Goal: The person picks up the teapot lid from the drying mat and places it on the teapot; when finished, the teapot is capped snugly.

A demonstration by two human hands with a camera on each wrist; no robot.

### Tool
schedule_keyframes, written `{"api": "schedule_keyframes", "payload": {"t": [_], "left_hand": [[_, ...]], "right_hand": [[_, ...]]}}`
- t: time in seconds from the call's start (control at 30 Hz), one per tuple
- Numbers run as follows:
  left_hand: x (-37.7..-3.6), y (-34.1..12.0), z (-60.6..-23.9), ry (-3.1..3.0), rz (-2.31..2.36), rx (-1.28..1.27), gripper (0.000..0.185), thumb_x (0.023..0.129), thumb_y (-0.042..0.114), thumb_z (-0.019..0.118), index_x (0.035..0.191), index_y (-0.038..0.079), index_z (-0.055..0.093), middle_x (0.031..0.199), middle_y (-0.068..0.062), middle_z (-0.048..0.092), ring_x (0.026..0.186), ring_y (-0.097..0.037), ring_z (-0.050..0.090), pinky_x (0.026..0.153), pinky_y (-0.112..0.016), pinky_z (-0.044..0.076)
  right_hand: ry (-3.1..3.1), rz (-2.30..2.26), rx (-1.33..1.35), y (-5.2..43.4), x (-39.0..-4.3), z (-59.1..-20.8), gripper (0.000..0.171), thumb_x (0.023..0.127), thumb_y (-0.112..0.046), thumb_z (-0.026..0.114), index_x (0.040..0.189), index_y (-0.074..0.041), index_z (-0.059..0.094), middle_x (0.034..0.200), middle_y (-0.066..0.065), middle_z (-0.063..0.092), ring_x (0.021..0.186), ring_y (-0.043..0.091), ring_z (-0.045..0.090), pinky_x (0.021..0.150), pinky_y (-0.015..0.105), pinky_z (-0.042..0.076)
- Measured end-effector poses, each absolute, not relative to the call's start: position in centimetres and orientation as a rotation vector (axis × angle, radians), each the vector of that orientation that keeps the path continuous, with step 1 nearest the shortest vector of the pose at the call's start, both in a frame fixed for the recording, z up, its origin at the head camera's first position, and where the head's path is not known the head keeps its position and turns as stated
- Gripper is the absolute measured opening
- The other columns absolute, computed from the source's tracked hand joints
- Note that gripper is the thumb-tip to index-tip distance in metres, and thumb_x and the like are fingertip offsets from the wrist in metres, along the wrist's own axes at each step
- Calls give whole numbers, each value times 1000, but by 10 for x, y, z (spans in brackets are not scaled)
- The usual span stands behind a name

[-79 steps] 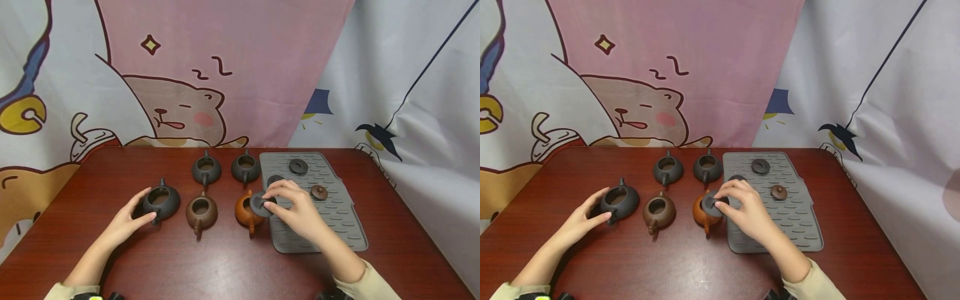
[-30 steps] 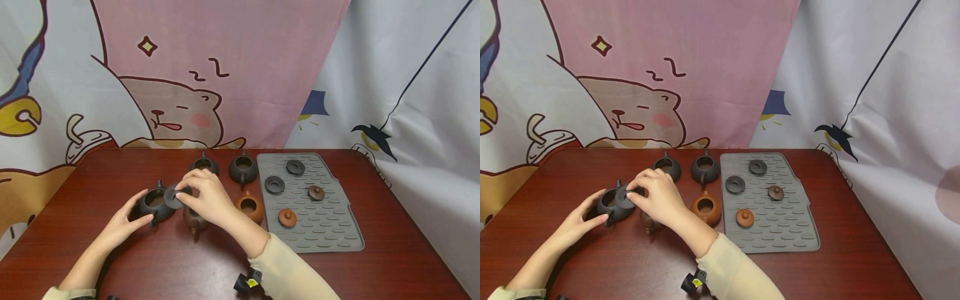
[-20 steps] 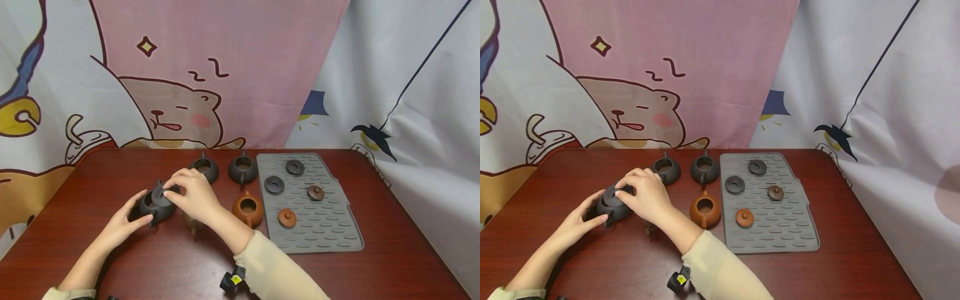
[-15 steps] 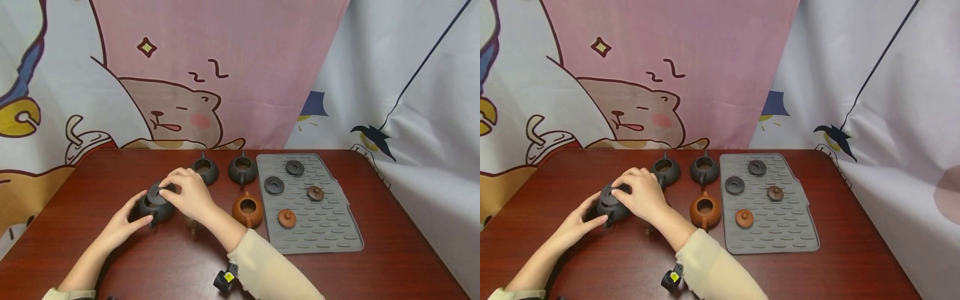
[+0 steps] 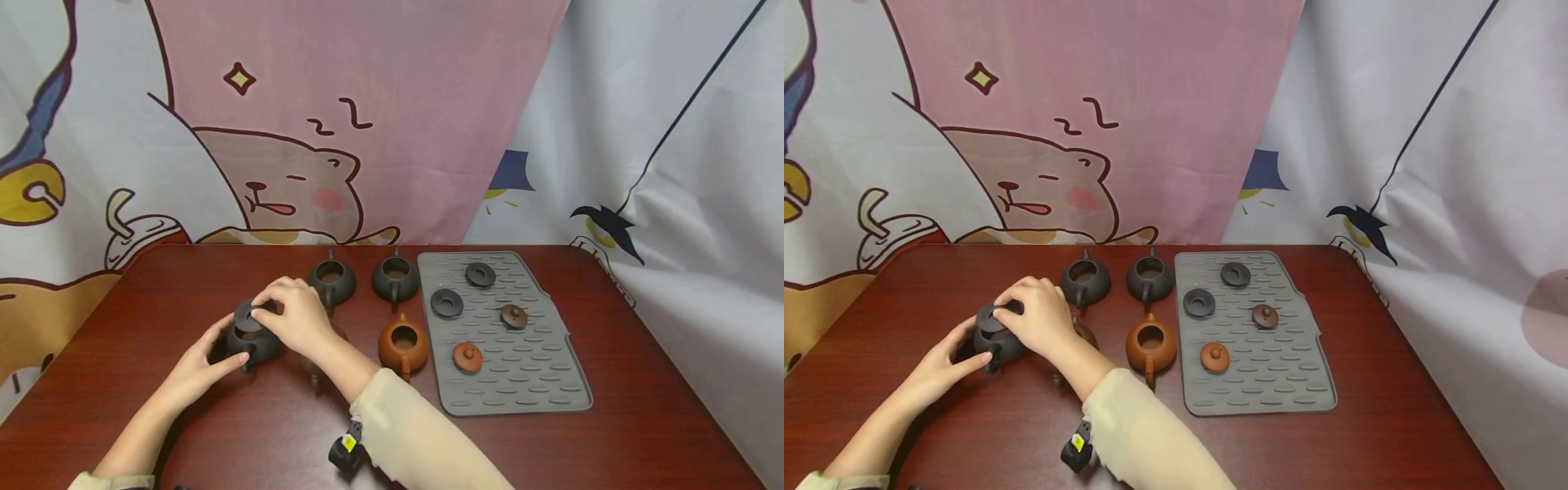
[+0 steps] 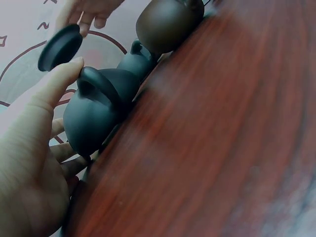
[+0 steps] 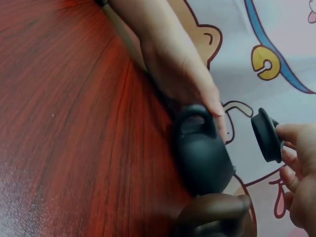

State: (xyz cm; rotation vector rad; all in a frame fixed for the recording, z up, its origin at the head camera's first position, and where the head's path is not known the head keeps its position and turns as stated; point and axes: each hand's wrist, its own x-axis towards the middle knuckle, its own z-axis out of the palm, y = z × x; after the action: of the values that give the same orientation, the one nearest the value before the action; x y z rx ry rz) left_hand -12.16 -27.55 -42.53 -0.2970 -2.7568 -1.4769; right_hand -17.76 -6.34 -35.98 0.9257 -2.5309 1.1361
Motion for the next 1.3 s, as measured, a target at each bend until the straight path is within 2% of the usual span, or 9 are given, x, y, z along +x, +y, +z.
{"api": "schedule_keyframes", "payload": {"t": [0.37, 0.87, 1.3], "left_hand": [[-122, -275, -427, -2758, -1468, -309, 78, 89, 23, 70, 151, 8, 25, 145, -25, 34, 131, -42, 29, 97, -63, 25], [-123, -275, -427, -2758, -1488, -308, 79, 89, 23, 69, 150, 4, 23, 145, -26, 33, 131, -43, 29, 97, -64, 26], [-123, -276, -428, -2755, -1473, -320, 78, 89, 22, 69, 150, 3, 24, 144, -27, 33, 131, -44, 29, 97, -64, 25]], "right_hand": [[-2662, 1077, 859, -70, -188, -374, 12, 85, -33, 74, 95, -26, 75, 101, -15, 62, 90, 3, 50, 82, 22, 37], [-2694, 1061, 883, -82, -195, -382, 13, 83, -34, 75, 94, -27, 76, 98, -15, 63, 87, 0, 52, 80, 21, 37], [-2745, 966, 920, -86, -198, -387, 12, 83, -35, 75, 94, -29, 76, 102, -15, 65, 97, 3, 56, 81, 21, 38]]}}
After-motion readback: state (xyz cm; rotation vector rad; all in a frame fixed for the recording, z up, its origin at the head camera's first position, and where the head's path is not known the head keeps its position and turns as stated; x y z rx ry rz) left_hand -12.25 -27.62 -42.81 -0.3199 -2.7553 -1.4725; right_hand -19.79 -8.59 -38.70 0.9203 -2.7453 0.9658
